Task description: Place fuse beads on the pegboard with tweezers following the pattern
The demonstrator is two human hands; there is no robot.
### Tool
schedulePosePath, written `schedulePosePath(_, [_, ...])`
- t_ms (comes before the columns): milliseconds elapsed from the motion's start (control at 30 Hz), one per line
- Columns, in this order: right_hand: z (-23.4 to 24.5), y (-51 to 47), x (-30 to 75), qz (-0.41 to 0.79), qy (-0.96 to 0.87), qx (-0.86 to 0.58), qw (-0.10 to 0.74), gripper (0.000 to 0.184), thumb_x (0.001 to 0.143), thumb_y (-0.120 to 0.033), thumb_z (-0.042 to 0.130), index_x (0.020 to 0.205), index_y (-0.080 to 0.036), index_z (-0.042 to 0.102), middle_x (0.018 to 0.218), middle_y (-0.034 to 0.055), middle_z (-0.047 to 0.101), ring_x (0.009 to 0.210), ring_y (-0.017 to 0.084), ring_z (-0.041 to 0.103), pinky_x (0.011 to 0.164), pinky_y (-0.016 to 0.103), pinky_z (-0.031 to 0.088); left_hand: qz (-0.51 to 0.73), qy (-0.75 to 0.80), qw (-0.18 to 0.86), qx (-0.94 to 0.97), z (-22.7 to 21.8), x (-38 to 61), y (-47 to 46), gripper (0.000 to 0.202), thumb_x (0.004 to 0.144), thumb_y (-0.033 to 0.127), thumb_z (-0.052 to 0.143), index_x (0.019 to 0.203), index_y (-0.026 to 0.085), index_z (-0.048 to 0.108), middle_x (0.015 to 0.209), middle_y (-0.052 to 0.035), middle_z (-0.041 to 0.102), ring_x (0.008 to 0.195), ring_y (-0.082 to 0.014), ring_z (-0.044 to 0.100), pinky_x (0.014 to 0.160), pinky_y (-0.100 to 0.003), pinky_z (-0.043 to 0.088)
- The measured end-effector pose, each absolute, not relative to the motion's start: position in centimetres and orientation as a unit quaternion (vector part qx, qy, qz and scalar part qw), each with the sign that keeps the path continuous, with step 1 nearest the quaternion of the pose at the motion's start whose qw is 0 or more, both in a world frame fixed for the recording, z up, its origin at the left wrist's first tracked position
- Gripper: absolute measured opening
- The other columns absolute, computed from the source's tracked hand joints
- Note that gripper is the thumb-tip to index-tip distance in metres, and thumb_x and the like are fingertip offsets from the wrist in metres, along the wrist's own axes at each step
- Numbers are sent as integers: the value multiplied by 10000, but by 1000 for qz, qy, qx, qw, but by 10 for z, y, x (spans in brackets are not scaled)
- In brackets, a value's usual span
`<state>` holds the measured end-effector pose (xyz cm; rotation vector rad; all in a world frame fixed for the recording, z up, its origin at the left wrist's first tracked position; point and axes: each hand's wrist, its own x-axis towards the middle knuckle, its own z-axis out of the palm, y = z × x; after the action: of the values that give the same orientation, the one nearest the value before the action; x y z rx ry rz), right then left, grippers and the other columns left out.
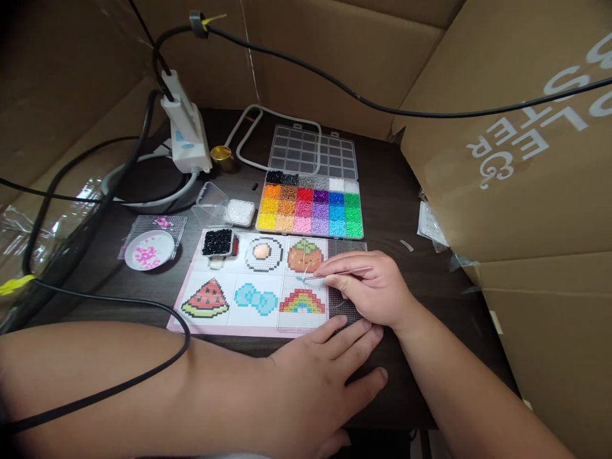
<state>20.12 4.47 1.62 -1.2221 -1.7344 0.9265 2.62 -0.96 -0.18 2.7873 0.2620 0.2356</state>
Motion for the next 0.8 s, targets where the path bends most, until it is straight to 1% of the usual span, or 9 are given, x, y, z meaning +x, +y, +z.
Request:
schedulePosePath(367, [17,45,199,366,-679,-492,403,141,809,-165,705,858,-251,806,899,42,784,752,178,738,620,258,620,78,90,163,979,-1,26,-9,721,804,537,587,1416,173,476,1570,-193,318,1494,-359,191,1178,-499,110])
schedulePosePath(467, [17,45,199,368,-675,-493,407,130,808,-170,711,853,-246,805,893,42,783,723,165,727,571,238,599,78,90,167,979,-2,26,-9,722,803,535,588,1417,172,475,1569,-194,318,1493,-360,193,1178,-500,104])
schedulePosePath(533, [17,44,200,372,-673,-493,408,127,811,-172,707,854,-239,805,895,45,782,649,143,701,511,222,566,78,89,171,978,-2,25,-10,722,804,529,592,1419,169,474,1571,-201,310,1492,-361,198,1178,-498,103])
schedulePosePath(633, [16,44,202,390,-656,-496,414,137,833,-174,686,872,-235,802,922,44,779,516,93,621,440,205,510,82,91,176,977,-3,25,-10,727,798,522,604,1419,165,474,1579,-211,288,1490,-365,202,1178,-497,105])
schedulePosePath(700, [16,44,204,406,-638,-498,425,123,843,-194,685,872,-230,799,936,46,774,466,71,569,427,208,490,78,89,177,977,-2,26,-9,729,800,521,600,1424,167,469,1583,-209,281,1490,-366,206,1177,-497,114])
schedulePosePath(800, [15,44,206,428,-614,-497,439,96,841,-231,703,863,-222,796,934,53,767,448,64,527,426,223,469,68,83,177,978,0,26,-8,738,804,525,593,1433,163,458,1589,-214,267,1491,-366,204,1175,-497,123])
